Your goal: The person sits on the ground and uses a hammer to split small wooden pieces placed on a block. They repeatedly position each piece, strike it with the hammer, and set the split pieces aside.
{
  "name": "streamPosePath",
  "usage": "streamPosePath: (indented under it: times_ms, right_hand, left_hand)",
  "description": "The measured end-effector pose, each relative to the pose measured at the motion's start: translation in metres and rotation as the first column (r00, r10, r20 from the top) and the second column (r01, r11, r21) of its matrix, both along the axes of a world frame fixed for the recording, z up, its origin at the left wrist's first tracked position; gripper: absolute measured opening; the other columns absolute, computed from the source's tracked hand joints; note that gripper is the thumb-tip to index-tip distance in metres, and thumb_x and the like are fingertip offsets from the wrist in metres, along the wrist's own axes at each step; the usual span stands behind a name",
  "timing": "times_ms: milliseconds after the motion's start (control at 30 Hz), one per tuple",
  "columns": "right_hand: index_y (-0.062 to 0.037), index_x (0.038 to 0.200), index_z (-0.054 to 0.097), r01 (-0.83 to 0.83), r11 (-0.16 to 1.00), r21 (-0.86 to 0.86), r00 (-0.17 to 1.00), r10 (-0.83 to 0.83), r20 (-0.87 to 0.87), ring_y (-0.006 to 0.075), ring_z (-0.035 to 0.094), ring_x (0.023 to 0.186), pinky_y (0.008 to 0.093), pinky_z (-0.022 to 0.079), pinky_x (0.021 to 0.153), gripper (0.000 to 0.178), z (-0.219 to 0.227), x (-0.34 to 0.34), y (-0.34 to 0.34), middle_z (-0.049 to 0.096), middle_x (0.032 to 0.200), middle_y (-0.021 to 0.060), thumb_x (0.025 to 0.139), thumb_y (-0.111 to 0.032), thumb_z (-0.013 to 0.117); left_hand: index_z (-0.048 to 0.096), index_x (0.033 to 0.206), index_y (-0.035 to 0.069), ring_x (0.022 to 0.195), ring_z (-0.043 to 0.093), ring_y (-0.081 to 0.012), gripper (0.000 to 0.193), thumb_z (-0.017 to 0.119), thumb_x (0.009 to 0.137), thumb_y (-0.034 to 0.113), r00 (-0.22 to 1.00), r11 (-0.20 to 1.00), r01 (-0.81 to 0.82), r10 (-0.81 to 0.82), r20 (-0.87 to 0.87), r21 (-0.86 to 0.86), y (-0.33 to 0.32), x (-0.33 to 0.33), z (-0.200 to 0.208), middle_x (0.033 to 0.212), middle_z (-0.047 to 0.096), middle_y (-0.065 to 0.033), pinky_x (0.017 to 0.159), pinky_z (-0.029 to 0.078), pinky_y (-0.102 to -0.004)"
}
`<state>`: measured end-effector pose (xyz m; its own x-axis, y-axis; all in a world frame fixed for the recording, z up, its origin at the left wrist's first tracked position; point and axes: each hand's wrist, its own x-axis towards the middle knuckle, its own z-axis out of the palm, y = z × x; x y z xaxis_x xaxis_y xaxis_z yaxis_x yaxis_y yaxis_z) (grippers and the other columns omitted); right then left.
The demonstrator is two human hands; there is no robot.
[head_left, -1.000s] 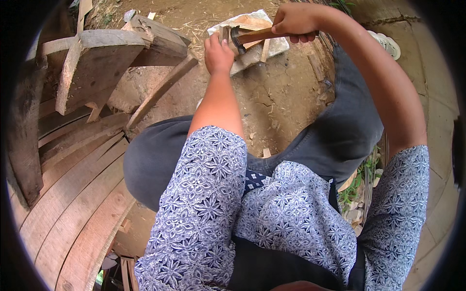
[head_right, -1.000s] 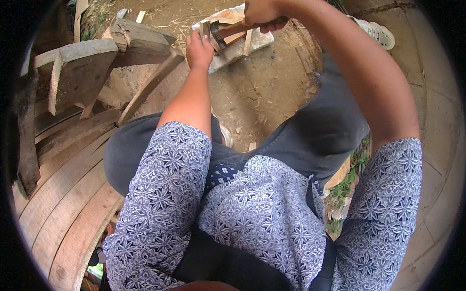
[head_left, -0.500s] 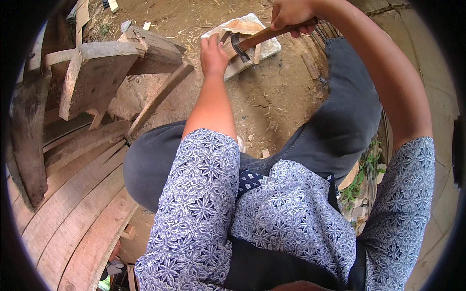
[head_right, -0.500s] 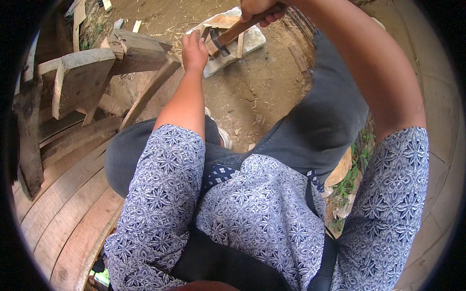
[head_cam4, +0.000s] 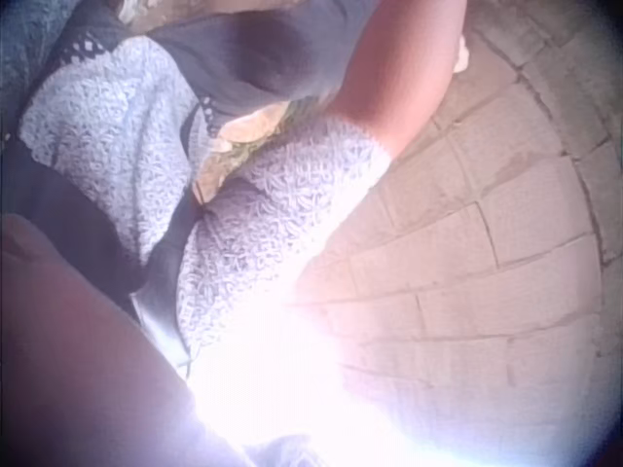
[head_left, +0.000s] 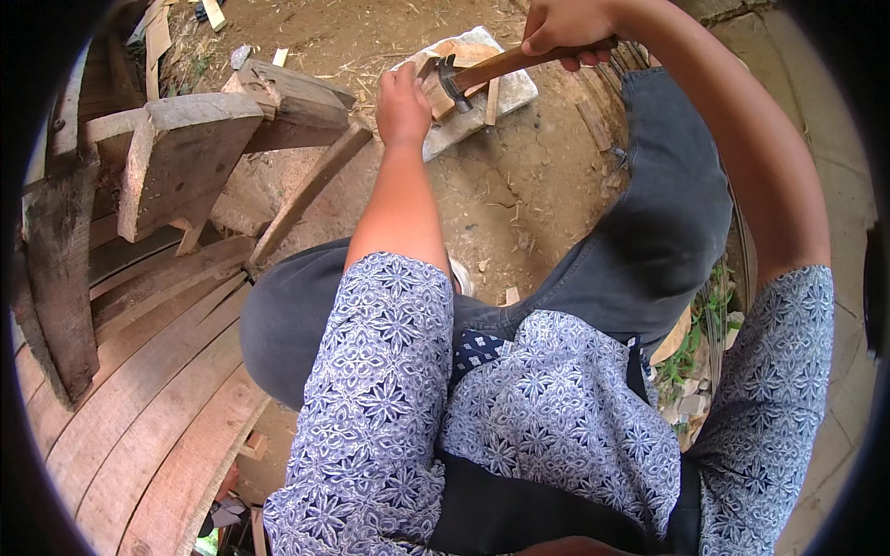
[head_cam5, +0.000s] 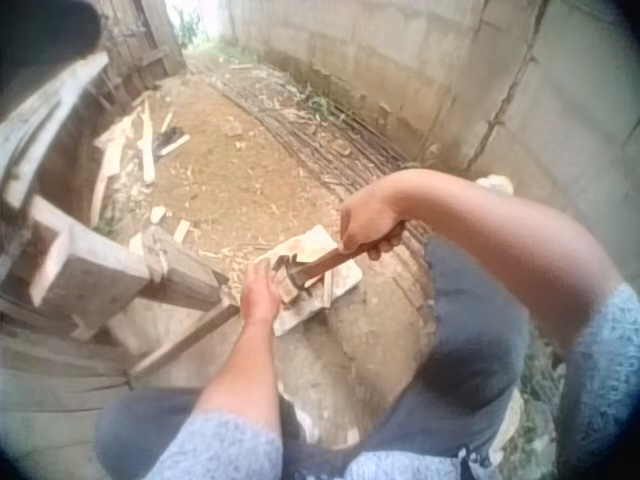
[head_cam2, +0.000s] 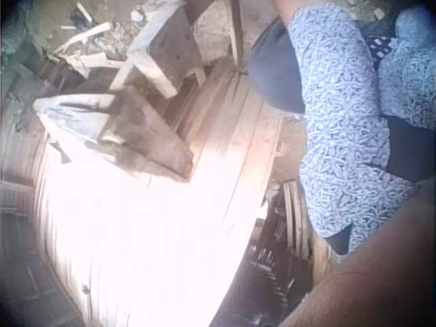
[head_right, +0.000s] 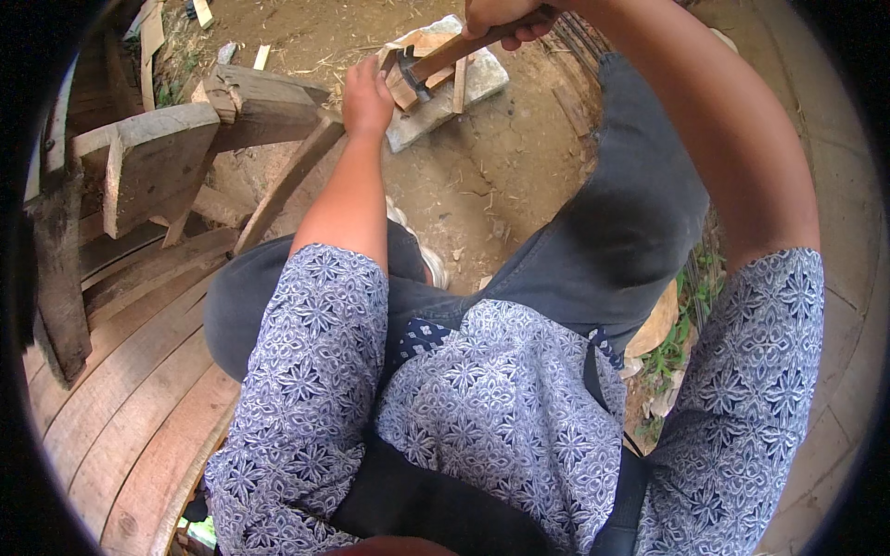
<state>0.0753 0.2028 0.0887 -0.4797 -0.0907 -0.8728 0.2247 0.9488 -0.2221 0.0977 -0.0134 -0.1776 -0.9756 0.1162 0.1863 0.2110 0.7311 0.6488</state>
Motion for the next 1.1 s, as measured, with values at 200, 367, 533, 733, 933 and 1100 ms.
streamPosePath:
  times_ms: [200,367,533,733,933,1100]
  right_hand:
    - [0.0024,0.093,0.071,0.055,0.997,-0.053,0.983,-0.064,-0.171,0.0205,0.062,0.059,0.0374,0.052,0.055,0.038,-0.005,0.022,-0.004,0.068,0.073,0.01,0.097,-0.032,0.056]
    - [0.0008,0.11,0.068,-0.01,0.997,-0.076,0.939,-0.017,-0.344,0.0161,0.061,0.049,0.0321,0.05,0.046,0.03,-0.031,0.053,-0.01,0.063,0.064,0.0075,0.1,-0.024,0.053]
    - [-0.0013,0.105,0.071,-0.057,0.998,-0.021,0.881,0.041,-0.472,0.0192,0.062,0.048,0.0362,0.05,0.05,0.026,-0.053,0.071,-0.017,0.063,0.06,0.009,0.1,-0.021,0.055]
    - [-0.0007,0.104,0.072,-0.045,0.997,-0.067,0.84,0.002,-0.543,0.0238,0.064,0.051,0.0399,0.051,0.055,0.025,-0.051,0.07,-0.018,0.064,0.064,0.0135,0.099,-0.02,0.057]
    - [-0.0015,0.101,0.073,-0.063,0.996,-0.07,0.751,0.002,-0.66,0.0352,0.064,0.067,0.0451,0.049,0.067,0.025,-0.064,0.081,-0.012,0.066,0.072,0.0198,0.097,-0.023,0.06]
    - [-0.0003,0.099,0.071,-0.07,0.996,-0.053,0.771,0.02,-0.636,0.0309,0.065,0.06,0.0436,0.05,0.064,0.027,-0.066,0.085,-0.013,0.066,0.069,0.0183,0.098,-0.024,0.059]
  left_hand:
    - [0.06,0.126,0.016,0.111,0.059,-0.0371,0.031,0.061,0.095,0.018,0.998,0.999,-0.022,0.024,0.059,-0.033,-0.002,0.002,0.0,0.119,0.058,-0.0144,0.09,0.051,-0.0478]
    - [0.058,0.13,0.014,0.111,0.06,-0.0385,0.034,0.06,0.096,0.021,0.981,0.996,-0.079,0.084,0.176,-0.031,-0.003,0.002,0.002,0.121,0.058,-0.0161,0.09,0.051,-0.0479]
    - [0.058,0.128,0.012,0.108,0.061,-0.0404,0.032,0.06,0.096,0.02,0.978,0.995,-0.099,0.098,0.184,-0.004,-0.003,0.006,-0.002,0.12,0.058,-0.0178,0.089,0.051,-0.0484]
    - [0.058,0.126,0.011,0.106,0.061,-0.0412,0.031,0.06,0.095,0.018,0.973,0.983,-0.174,0.163,0.162,0.055,0.005,-0.002,0.004,0.119,0.058,-0.0196,0.089,0.05,-0.0486]
    - [0.058,0.125,0.009,0.104,0.063,-0.038,0.033,0.063,0.093,0.018,0.949,0.96,-0.244,0.207,0.239,0.135,0.015,-0.009,0.0,0.117,0.06,-0.0186,0.087,0.05,-0.0464]
    - [0.061,0.121,0.006,0.09,0.069,-0.0324,0.032,0.066,0.092,0.017,0.942,0.927,-0.251,0.168,0.289,0.28,0.02,-0.007,-0.011,0.104,0.068,-0.017,0.08,0.053,-0.0429]
